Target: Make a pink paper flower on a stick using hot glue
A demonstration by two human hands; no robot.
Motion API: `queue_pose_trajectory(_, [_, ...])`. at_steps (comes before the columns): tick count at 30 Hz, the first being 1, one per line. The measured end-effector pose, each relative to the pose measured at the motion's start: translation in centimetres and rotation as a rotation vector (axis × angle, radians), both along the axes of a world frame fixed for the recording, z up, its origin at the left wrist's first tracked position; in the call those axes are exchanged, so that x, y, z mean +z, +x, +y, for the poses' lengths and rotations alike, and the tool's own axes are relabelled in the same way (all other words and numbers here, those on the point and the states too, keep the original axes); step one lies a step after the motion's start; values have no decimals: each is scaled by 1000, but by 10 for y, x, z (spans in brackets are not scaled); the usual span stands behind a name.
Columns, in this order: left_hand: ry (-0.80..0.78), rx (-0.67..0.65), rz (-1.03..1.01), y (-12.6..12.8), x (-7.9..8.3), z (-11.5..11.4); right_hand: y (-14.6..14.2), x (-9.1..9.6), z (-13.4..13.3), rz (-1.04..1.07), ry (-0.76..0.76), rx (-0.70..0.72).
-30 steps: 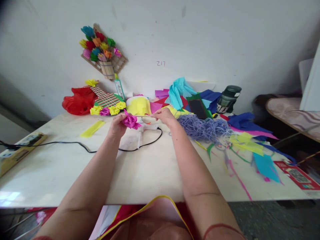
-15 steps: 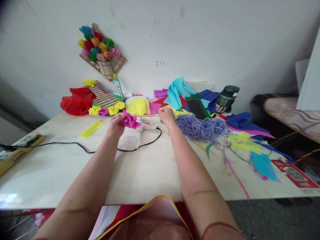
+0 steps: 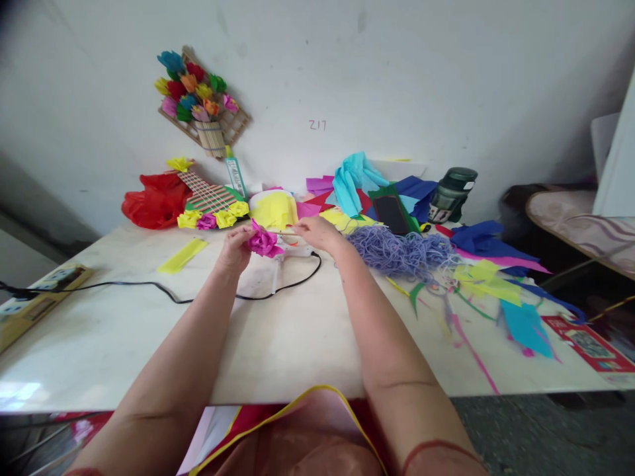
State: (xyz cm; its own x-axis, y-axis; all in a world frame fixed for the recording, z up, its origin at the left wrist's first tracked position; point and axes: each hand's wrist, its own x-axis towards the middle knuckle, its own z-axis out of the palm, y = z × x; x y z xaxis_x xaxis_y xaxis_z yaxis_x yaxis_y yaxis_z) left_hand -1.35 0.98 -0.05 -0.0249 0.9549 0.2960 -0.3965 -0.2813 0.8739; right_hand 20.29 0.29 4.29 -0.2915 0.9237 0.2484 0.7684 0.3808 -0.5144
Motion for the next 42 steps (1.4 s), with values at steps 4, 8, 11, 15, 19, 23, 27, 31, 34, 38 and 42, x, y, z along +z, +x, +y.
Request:
queue_pose_trajectory(4, [4, -31, 28, 2, 2, -3, -11, -9, -1, 60, -47, 137])
queue_pose_trajectory(8, [42, -79, 50, 4, 6, -6, -4, -12, 5, 131, 18, 26])
queue_pose_trajectory(11, [18, -72, 76, 4, 7, -6, 5, -7, 7, 185, 68, -69])
queue_pose_trajectory(15, [-100, -63, 126, 4, 5, -6, 6, 4, 2, 238, 118, -20])
queue_pose_trajectory(19, [-142, -23, 156, 3, 4, -5, -2, 9, -4, 257, 91, 33])
queue_pose_trajectory(23, [-141, -12, 211, 4, 5, -7, -8, 7, -6, 262, 66, 51])
queue_pose_trajectory(27, [-124, -31, 277, 5, 6, -10, -11, 6, -7, 275, 75, 82])
queue_pose_trajectory(31, [-94, -48, 339, 6, 8, -13, -14, 7, -8, 226, 67, 71])
queue_pose_trajectory(34, [-80, -58, 375, 6, 8, -14, -15, 6, -7, 170, 68, 51])
queue_pose_trajectory(38, [-81, -64, 424, 7, 9, -15, -15, 1, -4, 157, 76, 70])
queue_pose_trajectory(42, [-56, -75, 459, 8, 9, -15, -15, -3, -2, 144, 47, 94])
